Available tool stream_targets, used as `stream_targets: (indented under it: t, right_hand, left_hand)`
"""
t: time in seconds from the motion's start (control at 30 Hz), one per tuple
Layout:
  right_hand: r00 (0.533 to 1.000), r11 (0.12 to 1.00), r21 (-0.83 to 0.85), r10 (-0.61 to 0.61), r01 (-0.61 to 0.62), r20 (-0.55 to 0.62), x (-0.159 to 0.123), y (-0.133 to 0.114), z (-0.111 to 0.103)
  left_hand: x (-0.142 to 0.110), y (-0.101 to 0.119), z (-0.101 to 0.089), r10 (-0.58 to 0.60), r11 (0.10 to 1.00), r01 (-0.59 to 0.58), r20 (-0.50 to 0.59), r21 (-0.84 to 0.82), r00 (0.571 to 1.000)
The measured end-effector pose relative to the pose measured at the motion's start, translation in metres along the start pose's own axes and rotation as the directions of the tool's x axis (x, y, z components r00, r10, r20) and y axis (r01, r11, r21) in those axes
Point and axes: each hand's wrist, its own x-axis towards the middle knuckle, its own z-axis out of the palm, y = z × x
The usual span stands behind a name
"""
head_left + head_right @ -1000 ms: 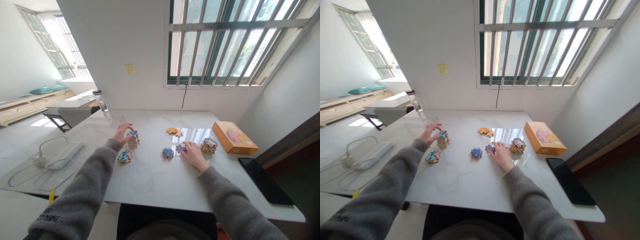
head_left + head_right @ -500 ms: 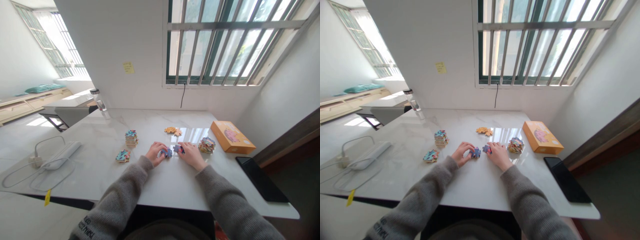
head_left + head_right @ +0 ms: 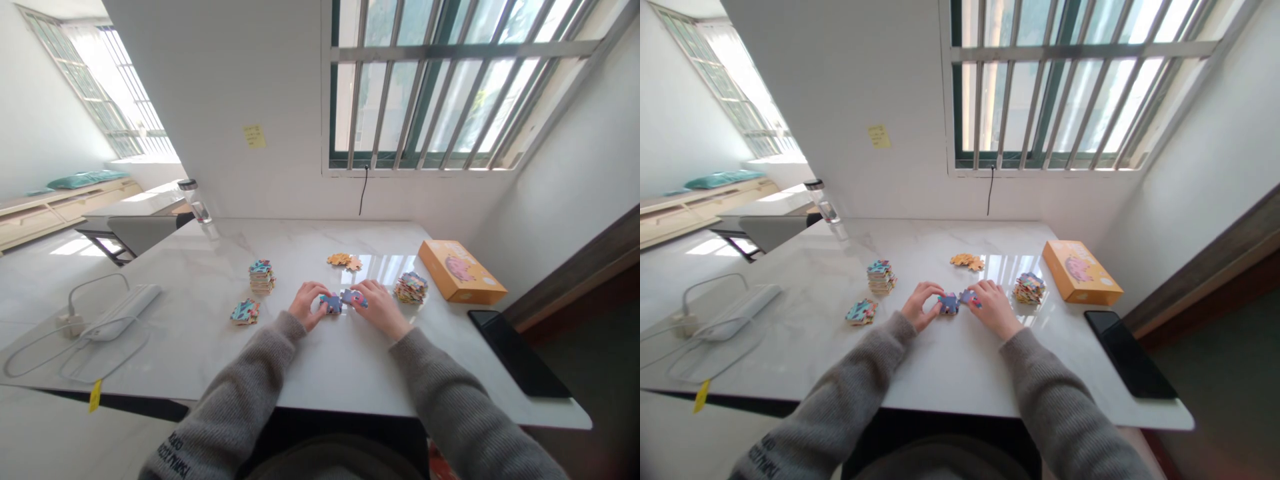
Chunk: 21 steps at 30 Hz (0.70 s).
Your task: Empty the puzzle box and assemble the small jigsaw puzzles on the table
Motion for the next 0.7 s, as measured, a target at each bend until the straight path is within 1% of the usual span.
stream_targets:
  t: [0.13,0.2,0.3,0.4,0.47,0.53,0.6,0.7]
  right_hand:
    - [0.991,0.997,-0.047,0.069,-0.064,0.117,0.002,0.001,0.004]
    - [0.984,0.994,-0.064,0.102,-0.093,0.145,0.003,0.002,0.005]
    - [0.985,0.992,-0.054,0.123,-0.118,0.12,0.005,0.006,0.006]
    - [0.993,0.993,0.027,0.116,-0.117,0.03,0.005,0.008,0.004]
    - [0.997,0.992,0.112,0.061,-0.056,-0.039,0.004,0.005,0.001]
    - [0.996,0.98,0.191,-0.035,0.051,-0.085,0.003,-0.004,-0.001]
    - [0.986,0.958,0.246,-0.126,0.15,-0.108,0.001,-0.015,-0.004]
    - [0.973,0.933,0.285,-0.189,0.219,-0.129,-0.001,-0.03,-0.005]
  left_hand:
    - [-0.002,-0.003,0.002,0.005,1.0,-0.004,0.014,-0.021,1.0]
    - [-0.003,-0.005,0.004,0.005,1.0,-0.004,0.025,-0.03,1.0]
    - [-0.003,-0.006,0.006,-0.002,0.999,0.004,0.031,-0.046,1.0]
    - [-0.003,-0.005,0.005,0.003,0.999,-0.002,0.034,-0.034,0.999]
    - [-0.003,-0.003,0.003,0.021,1.0,-0.022,0.034,0.005,0.999]
    - [-0.004,-0.001,0.001,0.041,0.998,-0.042,0.034,0.054,0.999]
    - [-0.004,0.0,0.001,0.055,0.994,-0.059,0.045,0.088,0.997]
    - [-0.005,0.001,0.002,0.072,0.991,-0.079,0.067,0.104,0.995]
